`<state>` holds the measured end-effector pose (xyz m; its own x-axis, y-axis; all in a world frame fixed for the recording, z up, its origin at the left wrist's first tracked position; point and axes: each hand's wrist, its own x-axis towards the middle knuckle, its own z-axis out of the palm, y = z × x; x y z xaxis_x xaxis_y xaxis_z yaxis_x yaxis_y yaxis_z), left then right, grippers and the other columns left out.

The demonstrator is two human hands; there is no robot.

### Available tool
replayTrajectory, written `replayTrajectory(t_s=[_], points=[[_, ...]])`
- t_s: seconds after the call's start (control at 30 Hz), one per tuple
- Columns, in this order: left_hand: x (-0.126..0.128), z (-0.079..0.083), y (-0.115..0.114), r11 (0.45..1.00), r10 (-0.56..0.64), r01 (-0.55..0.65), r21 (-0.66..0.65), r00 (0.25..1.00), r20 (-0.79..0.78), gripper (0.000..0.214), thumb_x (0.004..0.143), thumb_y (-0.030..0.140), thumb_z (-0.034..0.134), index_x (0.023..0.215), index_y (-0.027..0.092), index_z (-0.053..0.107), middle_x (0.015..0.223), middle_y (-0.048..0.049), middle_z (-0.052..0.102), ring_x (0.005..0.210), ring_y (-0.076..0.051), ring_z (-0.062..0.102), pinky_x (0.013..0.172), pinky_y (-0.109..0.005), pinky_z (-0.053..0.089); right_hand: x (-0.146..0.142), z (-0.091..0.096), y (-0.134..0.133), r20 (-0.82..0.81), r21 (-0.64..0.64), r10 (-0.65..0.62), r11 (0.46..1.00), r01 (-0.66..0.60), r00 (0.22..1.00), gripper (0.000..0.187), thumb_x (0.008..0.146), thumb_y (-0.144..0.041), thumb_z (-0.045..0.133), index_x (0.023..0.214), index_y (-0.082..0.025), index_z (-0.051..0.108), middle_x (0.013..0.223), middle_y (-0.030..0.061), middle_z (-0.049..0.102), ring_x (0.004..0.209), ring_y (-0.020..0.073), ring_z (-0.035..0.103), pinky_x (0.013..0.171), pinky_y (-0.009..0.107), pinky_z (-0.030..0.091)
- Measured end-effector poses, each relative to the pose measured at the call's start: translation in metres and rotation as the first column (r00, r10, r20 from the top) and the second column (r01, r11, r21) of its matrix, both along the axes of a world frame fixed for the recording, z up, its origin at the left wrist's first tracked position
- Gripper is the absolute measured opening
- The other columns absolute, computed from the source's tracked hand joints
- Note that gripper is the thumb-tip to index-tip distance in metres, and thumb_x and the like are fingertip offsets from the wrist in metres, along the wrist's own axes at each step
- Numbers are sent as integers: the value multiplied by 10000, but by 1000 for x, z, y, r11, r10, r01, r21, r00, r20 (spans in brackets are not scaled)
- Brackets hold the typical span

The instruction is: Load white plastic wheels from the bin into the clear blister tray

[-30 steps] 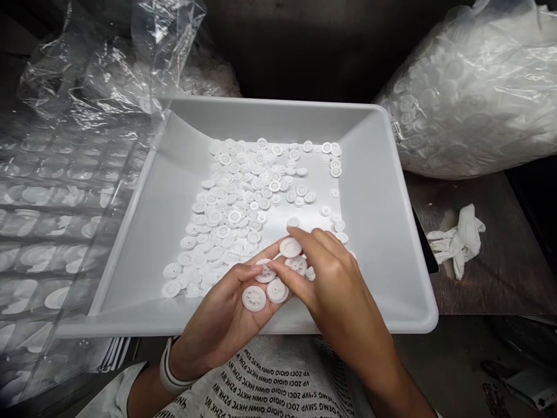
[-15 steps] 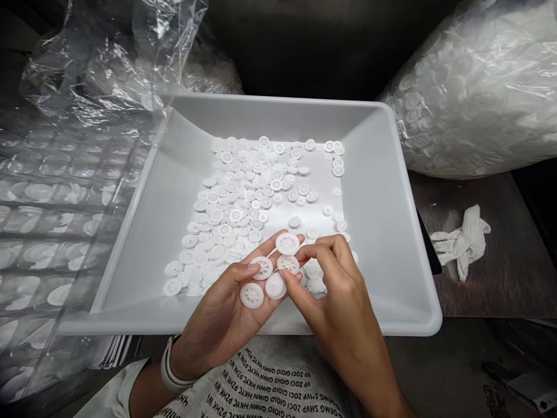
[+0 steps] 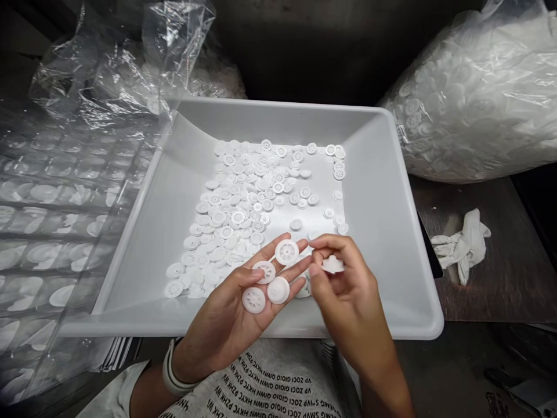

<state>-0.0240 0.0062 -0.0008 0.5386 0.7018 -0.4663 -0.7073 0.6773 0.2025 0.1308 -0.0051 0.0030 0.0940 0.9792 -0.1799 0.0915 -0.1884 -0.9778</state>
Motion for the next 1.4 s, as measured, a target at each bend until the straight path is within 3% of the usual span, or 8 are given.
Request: replayTrajectory(t_s=[0.07,0.17,0.3,0.57,0.8,0.97,1.2,1.4], points=[[0,1,0,1000,-4,4,6,1000,-6,432,893,117,449,1316,149,529,1340,-89,604,1298,-240,499,1112,-362,373,-3,1,2,238,45,22,998,-34,971,229,850,-282,650,1073,-282,598,888,-5,506,686,100,508,564,191,460],[1,2,1,1000,-6,6,-1,1000,-25,461,880,104,458,1338,137,502,1315,-100,621,1297,-245,500,1133,-391,346,-4,0,4,355,95,62,990,-102,933,234,839,-264,662,1070,-284,627,879,-4,512,693,109,485,555,206,429],[3,2,2,1000,-18,18,-2,1000,-17,480,879,98,469,1359,95,472,1312,-128,617,1302,-255,493,1158,-410,309,0,-5,6,329,92,58,991,-94,943,91,871,-262,625,956,-257,657,829,8,540,751,131,507,572,217,417],[2,1,1,999,-30,30,-32,1000,2,505,894,101,451,1399,97,434,1396,-135,545,1351,-271,427,1193,-440,239,1,-4,11,276,33,30,999,-41,961,41,866,-253,627,872,-232,662,831,4,588,739,116,544,563,174,458],[0,-1,1,998,-48,48,-42,999,-2,503,905,106,454,1406,110,416,1379,-129,563,1327,-257,453,1149,-365,339,12,-2,3,239,-15,21,1000,-18,971,59,888,-288,612,897,-257,662,868,-22,649,607,59,534,538,124,458],[1,-1,2,998,-44,44,-42,999,16,536,908,103,438,1438,112,357,1370,-131,570,1315,-246,470,1132,-352,364,15,-5,-3,245,-55,13,998,1,970,83,887,-327,617,886,-252,652,699,-41,576,532,53,458,486,123,403],[0,-1,0,999,-44,45,-29,999,14,585,913,101,427,1476,95,267,1389,-155,545,1317,-251,464,1139,-364,358,18,-11,-8,205,-117,13,993,11,979,134,889,-379,612,927,-254,643,735,-37,564,515,37,436,473,128,374],[0,-1,0,998,-38,38,-57,999,14,608,915,110,432,1489,103,230,1400,-148,536,1339,-264,429,1147,-370,347,21,-15,-12,191,-175,11,984,23,982,157,884,-422,615,923,-274,645,662,-49,419,512,44,383,446,146,320]])
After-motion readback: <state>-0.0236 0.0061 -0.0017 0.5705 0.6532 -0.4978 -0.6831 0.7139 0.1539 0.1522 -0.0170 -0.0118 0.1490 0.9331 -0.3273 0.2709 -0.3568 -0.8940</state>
